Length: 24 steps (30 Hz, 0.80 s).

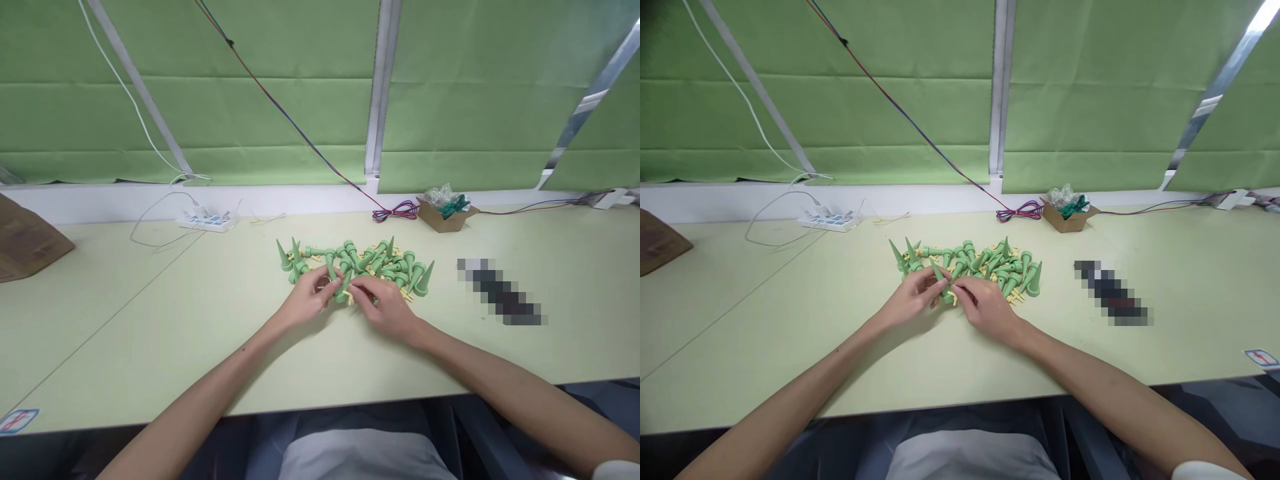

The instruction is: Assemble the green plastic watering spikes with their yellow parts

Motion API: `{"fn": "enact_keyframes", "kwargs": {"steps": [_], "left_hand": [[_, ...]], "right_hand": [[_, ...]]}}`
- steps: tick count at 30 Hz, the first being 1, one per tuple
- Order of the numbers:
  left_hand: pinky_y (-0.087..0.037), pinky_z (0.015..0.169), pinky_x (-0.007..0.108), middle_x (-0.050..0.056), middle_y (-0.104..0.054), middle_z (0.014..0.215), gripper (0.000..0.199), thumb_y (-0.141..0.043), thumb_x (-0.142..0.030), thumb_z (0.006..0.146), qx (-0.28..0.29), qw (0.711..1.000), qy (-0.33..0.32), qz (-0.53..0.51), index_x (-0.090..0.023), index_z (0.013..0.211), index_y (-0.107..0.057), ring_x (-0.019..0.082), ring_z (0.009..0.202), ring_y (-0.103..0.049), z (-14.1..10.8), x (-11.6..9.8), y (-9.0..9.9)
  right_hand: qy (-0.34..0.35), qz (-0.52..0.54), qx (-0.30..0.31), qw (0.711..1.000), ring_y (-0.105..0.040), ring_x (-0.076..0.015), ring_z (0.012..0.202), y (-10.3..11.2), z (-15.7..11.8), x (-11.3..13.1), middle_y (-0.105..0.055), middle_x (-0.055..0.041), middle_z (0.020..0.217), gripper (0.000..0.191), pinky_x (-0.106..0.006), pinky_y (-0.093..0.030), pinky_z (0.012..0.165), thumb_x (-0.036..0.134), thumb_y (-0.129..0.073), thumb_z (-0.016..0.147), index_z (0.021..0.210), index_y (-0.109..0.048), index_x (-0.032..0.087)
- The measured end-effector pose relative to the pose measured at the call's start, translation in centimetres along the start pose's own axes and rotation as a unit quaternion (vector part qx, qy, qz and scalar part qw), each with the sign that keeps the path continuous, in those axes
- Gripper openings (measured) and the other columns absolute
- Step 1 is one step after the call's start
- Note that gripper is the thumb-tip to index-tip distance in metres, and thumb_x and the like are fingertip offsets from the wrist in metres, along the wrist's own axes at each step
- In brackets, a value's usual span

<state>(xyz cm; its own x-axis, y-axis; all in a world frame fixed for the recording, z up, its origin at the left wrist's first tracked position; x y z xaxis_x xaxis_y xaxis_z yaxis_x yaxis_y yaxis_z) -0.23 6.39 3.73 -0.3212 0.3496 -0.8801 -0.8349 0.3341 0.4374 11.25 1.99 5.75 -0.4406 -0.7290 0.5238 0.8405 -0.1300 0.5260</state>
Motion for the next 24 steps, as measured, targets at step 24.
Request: {"fn": "enact_keyframes", "kwargs": {"steps": [24], "left_hand": [[-0.037,0.045,0.024,0.002,-0.059,0.083,0.031,-0.063,-0.045,0.087,-0.011,0.972,0.045,-0.229,-0.017,0.101,-0.062,0.006,0.049,-0.04,0.3,1.9,-0.8]], "right_hand": [[-0.048,0.011,-0.002,0.999,-0.056,-0.0159,0.066,0.3,0.1,-0.8,-0.064,-0.0046,0.08,0.016,-0.027,-0.044,0.06,0.021,-0.045,0.098,0.095,-0.06,0.019]]}}
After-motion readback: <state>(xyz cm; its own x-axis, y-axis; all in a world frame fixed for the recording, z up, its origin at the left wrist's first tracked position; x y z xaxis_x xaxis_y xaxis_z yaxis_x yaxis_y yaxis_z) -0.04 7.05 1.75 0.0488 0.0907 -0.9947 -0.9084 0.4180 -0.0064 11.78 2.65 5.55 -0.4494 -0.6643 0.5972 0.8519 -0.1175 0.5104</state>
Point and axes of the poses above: each hand's wrist, its own z-axis towards the middle knuckle, its own y-axis out of the back of the hand, x = y × z, the point moved 10 cm from there along z, towards the middle knuckle
